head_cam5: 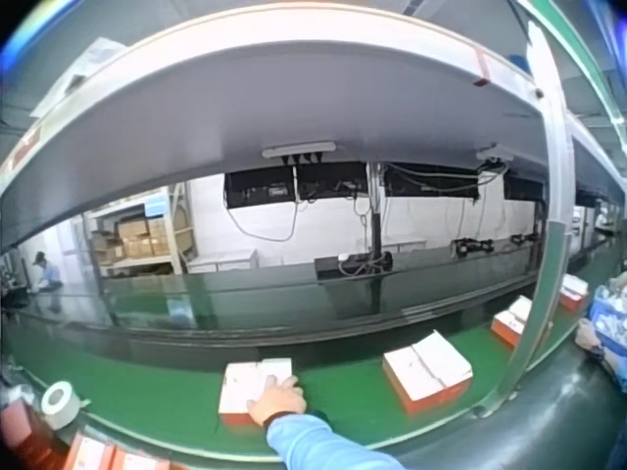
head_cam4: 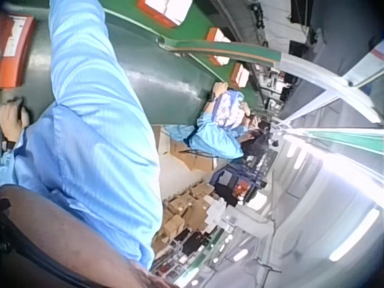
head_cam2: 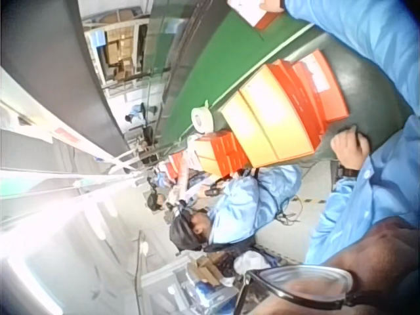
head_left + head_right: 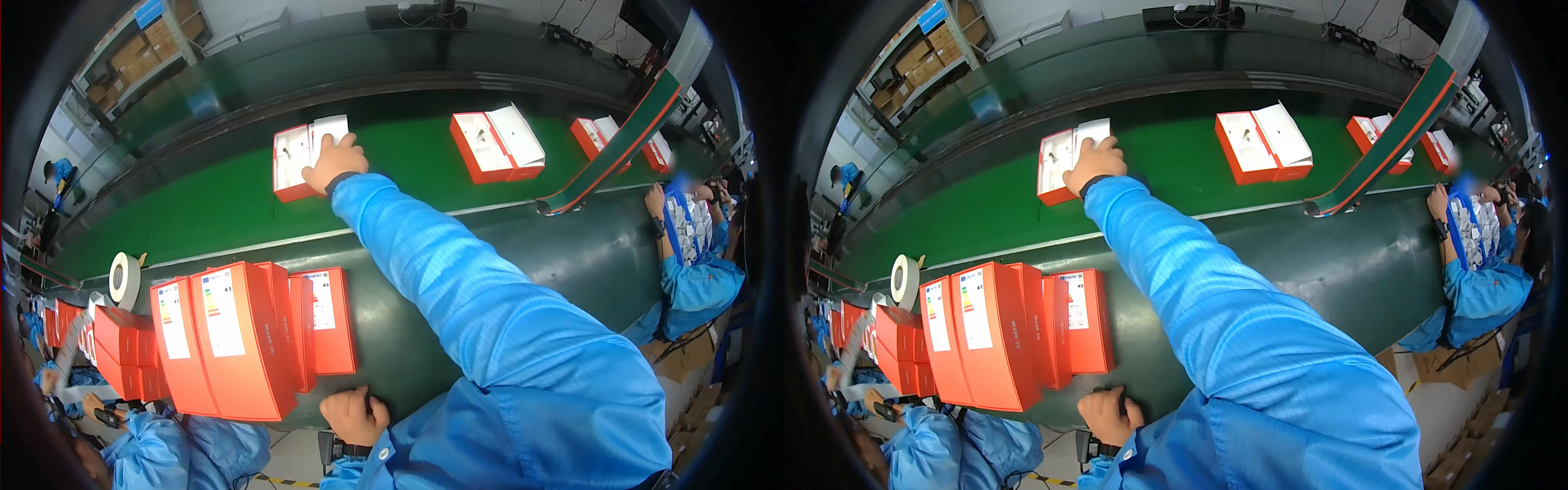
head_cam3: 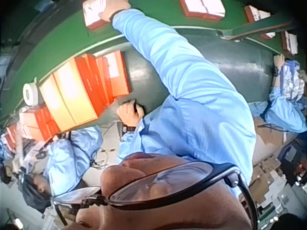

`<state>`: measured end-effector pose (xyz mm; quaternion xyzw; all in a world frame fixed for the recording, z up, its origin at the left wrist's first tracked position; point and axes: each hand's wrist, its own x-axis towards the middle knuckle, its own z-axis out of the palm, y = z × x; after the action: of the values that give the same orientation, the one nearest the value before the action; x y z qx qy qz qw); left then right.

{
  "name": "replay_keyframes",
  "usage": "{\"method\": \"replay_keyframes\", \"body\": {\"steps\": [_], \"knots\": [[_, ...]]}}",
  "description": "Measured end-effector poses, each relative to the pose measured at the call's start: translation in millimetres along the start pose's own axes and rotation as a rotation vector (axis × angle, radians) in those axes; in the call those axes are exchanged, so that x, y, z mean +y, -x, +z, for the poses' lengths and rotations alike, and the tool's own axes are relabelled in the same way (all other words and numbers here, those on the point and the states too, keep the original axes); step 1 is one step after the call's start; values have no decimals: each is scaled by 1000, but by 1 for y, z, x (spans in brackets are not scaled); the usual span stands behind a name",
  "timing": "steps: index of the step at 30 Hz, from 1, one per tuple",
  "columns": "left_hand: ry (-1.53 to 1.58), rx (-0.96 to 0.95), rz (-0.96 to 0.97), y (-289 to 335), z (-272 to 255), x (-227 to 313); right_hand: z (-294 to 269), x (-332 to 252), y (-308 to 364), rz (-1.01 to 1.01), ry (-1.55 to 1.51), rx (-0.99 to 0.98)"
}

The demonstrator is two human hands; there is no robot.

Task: Placing phone components and internal protective sheets into retail boxes on an assembly line.

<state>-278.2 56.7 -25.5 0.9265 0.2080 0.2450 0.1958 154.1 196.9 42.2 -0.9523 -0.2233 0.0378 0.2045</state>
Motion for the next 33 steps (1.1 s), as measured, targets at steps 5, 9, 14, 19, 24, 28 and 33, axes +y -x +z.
{"method": "replay_keyframes", "body": {"steps": [5,9,14,19,24,28,33], "knots": [[15,23,0,3,4,-5,5,-23,-6,19,-78,-88],[51,34,12,-2,1,-6,4,-24,4,-79,-25,84],[51,30,25,-1,-2,-8,-13,-3,85,-556,-297,333],[54,8,28,-5,-6,-11,-5,39,173,-619,-501,-293],[63,16,26,-2,-2,-20,12,66,186,-691,-591,-433],[49,31,5,2,-3,-26,14,67,191,-613,-635,-486],[183,184,-38,5,-15,-27,5,78,200,-575,-503,-434]]}}
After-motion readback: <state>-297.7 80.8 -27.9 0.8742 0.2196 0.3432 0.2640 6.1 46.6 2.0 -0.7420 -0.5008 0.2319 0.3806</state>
